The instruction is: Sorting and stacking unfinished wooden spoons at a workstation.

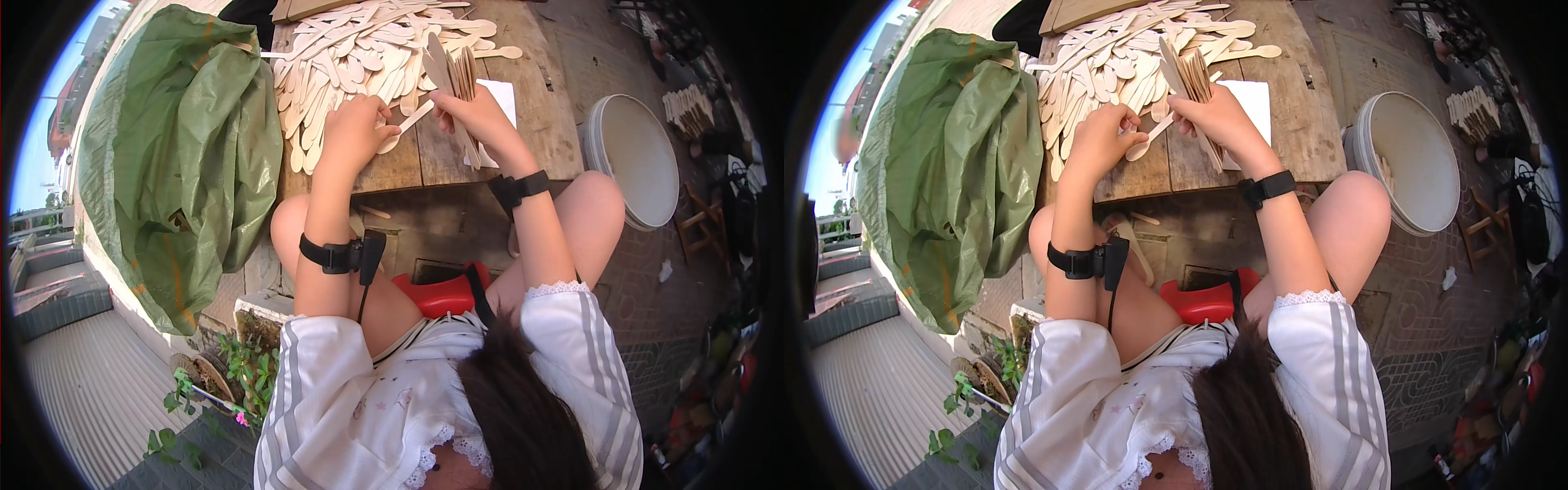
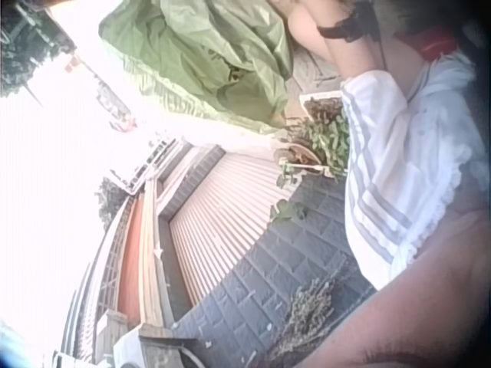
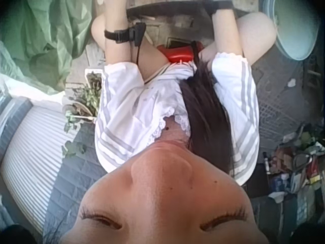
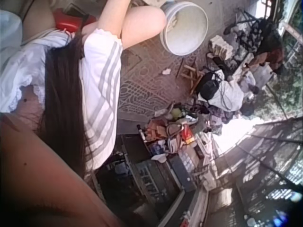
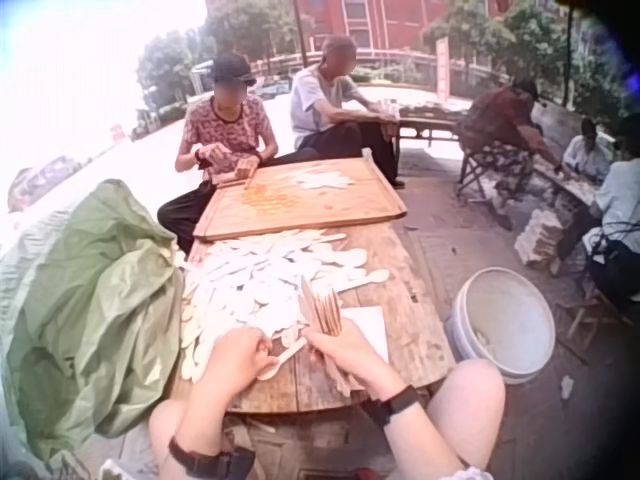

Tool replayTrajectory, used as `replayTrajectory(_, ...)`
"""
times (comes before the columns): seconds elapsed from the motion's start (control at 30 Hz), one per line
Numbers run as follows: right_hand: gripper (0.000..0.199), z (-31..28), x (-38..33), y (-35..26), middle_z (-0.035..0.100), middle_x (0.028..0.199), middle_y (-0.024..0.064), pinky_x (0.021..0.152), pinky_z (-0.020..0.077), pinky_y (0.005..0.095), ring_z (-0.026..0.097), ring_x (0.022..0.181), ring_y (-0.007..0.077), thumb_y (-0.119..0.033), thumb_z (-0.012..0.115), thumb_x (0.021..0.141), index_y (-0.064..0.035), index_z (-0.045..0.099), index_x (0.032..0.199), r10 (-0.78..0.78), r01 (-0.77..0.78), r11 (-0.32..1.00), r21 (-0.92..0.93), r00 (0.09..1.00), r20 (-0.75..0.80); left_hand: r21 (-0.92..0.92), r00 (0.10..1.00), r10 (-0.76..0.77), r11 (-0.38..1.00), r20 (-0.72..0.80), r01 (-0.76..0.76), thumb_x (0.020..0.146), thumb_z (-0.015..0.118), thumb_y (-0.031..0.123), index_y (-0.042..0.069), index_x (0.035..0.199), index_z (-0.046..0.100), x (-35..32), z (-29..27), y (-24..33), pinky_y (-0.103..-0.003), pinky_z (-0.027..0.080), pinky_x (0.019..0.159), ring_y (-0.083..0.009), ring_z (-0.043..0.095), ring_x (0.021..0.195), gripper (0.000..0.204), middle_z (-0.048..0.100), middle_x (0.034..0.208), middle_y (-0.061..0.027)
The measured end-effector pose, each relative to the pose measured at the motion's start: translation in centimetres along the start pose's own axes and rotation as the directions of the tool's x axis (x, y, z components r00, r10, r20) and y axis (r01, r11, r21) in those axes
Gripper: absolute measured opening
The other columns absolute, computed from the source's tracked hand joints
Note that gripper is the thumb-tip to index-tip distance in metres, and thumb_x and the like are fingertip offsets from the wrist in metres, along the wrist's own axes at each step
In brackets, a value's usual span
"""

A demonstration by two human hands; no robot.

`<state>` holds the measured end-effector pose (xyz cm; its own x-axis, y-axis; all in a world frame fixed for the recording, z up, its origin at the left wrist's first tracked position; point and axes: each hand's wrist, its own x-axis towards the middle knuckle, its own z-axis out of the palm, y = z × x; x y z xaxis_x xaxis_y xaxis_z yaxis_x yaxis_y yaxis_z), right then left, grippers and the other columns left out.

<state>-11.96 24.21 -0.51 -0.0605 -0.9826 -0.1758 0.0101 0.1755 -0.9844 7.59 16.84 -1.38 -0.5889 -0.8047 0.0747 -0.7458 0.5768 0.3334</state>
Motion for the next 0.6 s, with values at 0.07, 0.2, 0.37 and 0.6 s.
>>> replayTrajectory(0.07,0.027,0.0,0.1,0.1,0.052,0.062,-0.001,0.049,0.0418,0.0223,0.05,0.054,0.0062,-0.029,0.066,0.082,-0.0038,0.056,0.082,-0.044,0.048,0.994,0.097,0.998,-0.045,0.049,1.0,-0.029,0.998,0.006,0.029,0.065,0.077,0.027,0.011,0.082,0.064,-0.2,0.7,-0.4,-0.039,0.045,0.072,-0.0251,0.06,0.084,0.026,0.063,0.083,-0.0069)
replayTrajectory(0.2,0.027,0.4,-0.4,-1.7,0.06,0.072,0.0044,0.059,0.0452,0.0259,0.055,0.061,0.0105,-0.027,0.067,0.081,-0.0022,0.061,0.092,-0.027,0.011,0.989,-0.146,0.994,-0.107,0.05,0.977,-0.133,0.991,0.164,0.127,0.061,0.078,0.025,0.012,0.073,0.069,0.1,0.4,-0.2,-0.038,0.047,0.073,-0.0247,0.061,0.084,0.02,0.066,0.08,-0.0078)
replayTrajectory(0.37,0.036,0.0,-0.7,-3.1,0.064,0.082,0.0062,0.069,0.047,0.0287,0.057,0.072,0.0136,-0.025,0.069,0.079,0.0005,0.061,0.102,-0.246,0.193,0.906,-0.377,0.964,-0.098,-0.051,0.964,-0.123,0.989,0.234,0.138,0.064,0.075,0.021,0.011,0.072,0.071,0.1,0.0,0.1,-0.037,0.048,0.072,-0.0249,0.063,0.075,0.013,0.067,0.078,-0.0093)
replayTrajectory(0.6,0.025,-0.6,0.0,-4.7,0.062,0.08,0.0017,0.067,0.0447,0.0262,0.053,0.074,0.0086,-0.02,0.07,0.079,-0.0023,0.062,0.095,-0.203,0.255,0.826,-0.502,0.966,0.158,-0.631,0.989,-0.004,0.77,0.149,0.098,0.076,0.067,0.005,0.0,0.088,0.065,0.4,-2.4,-0.9,-0.025,0.048,0.068,-0.0125,0.061,0.073,0.013,0.066,0.078,-0.0058)
